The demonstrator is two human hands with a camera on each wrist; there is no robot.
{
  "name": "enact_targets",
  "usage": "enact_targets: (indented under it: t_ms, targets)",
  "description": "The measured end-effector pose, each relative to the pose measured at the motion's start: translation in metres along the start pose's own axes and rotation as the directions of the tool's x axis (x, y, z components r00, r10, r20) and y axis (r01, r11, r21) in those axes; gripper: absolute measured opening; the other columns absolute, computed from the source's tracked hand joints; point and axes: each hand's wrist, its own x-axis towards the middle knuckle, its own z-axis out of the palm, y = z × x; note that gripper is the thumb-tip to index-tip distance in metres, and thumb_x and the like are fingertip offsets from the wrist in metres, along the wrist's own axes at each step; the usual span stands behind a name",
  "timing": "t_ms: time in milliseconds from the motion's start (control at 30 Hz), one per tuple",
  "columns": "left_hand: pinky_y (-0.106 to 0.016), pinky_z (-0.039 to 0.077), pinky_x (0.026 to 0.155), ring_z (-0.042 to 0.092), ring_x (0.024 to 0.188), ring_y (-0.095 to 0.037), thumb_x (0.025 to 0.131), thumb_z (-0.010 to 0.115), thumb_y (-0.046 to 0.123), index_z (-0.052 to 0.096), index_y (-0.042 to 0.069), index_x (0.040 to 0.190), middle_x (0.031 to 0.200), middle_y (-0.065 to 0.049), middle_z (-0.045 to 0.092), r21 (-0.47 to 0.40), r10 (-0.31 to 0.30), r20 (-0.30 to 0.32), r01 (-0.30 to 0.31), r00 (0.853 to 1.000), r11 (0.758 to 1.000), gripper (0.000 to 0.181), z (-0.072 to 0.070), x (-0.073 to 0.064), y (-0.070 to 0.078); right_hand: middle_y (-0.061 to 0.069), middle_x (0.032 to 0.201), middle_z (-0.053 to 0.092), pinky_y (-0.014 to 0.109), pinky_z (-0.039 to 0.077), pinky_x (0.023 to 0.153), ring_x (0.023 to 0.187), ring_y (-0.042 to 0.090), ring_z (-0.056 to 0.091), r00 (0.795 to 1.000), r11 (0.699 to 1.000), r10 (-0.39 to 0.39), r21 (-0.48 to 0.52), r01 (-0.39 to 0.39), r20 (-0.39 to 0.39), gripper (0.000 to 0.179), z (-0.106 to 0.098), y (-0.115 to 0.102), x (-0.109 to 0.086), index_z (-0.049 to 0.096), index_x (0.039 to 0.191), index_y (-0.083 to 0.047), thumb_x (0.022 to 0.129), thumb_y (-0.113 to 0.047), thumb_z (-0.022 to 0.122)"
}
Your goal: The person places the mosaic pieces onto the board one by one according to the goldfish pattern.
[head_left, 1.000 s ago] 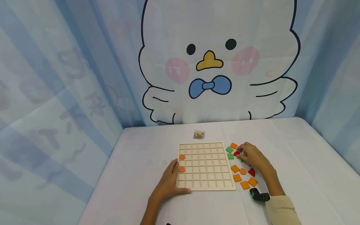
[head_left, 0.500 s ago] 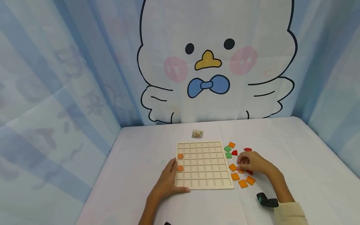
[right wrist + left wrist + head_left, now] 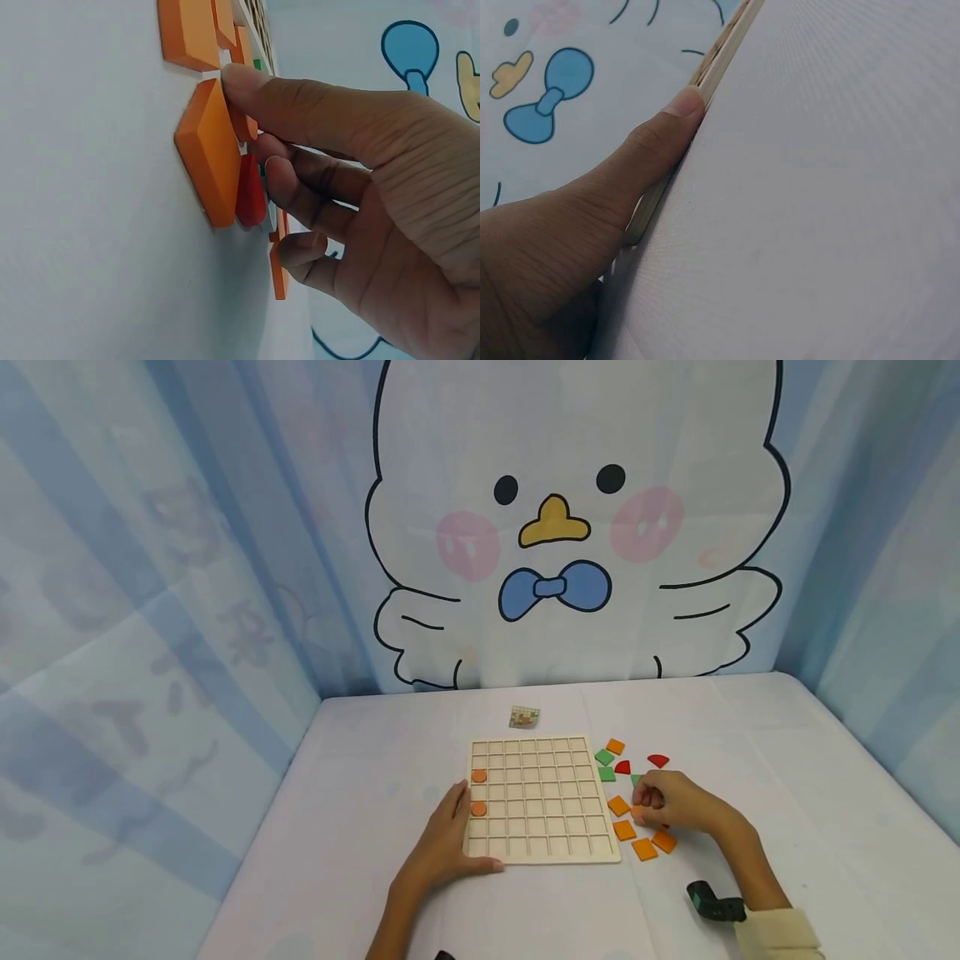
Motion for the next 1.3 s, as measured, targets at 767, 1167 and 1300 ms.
enact_targets:
  t_ms: [767, 1167, 1300]
  targets:
    - [-0.047, 0.027, 0.119, 0.018, 0.15, -0.03, 0.06, 0.075, 0.076, 0.017, 0.0, 0.155, 0.163, -0.014, 0.012, 0.012, -0.009, 0.002, 0.009, 1.0, 1.0, 0.135, 0.001, 0.002, -0.001, -0.005, 0.077, 0.055, 0.02, 0.045, 0.063, 0.071, 0.008, 0.05, 0.987, 0.985, -0.142, -0.106, 0.133, -0.079, 0.02, 0.001, -0.028, 0.011, 0.063, 0.093, -0.009, 0.084, -0.02, 0.077]
    - [-0.046, 0.028, 0.119, 0.018, 0.15, -0.03, 0.059, 0.075, 0.077, 0.015, 0.001, 0.155, 0.164, -0.013, 0.012, 0.001, -0.008, -0.005, 0.008, 1.0, 1.0, 0.136, 0.001, 0.004, -0.004, -0.004, 0.079, 0.055, 0.018, 0.045, 0.063, 0.071, 0.007, 0.049, 0.97, 0.963, -0.244, -0.119, 0.241, -0.008, 0.019, 0.03, -0.064, 0.035, 0.063, 0.095, -0.01, 0.085, -0.02, 0.076]
    - [-0.046, 0.028, 0.119, 0.018, 0.15, -0.03, 0.06, 0.075, 0.076, 0.014, 0.002, 0.156, 0.164, -0.012, 0.011, 0.002, -0.02, -0.001, 0.02, 1.0, 1.0, 0.136, 0.002, 0.004, -0.004, -0.004, 0.081, 0.057, 0.019, 0.046, 0.064, 0.072, 0.007, 0.049, 0.956, 0.947, -0.293, -0.133, 0.291, 0.005, 0.017, 0.041, -0.077, 0.041, 0.064, 0.094, -0.01, 0.085, -0.019, 0.075]
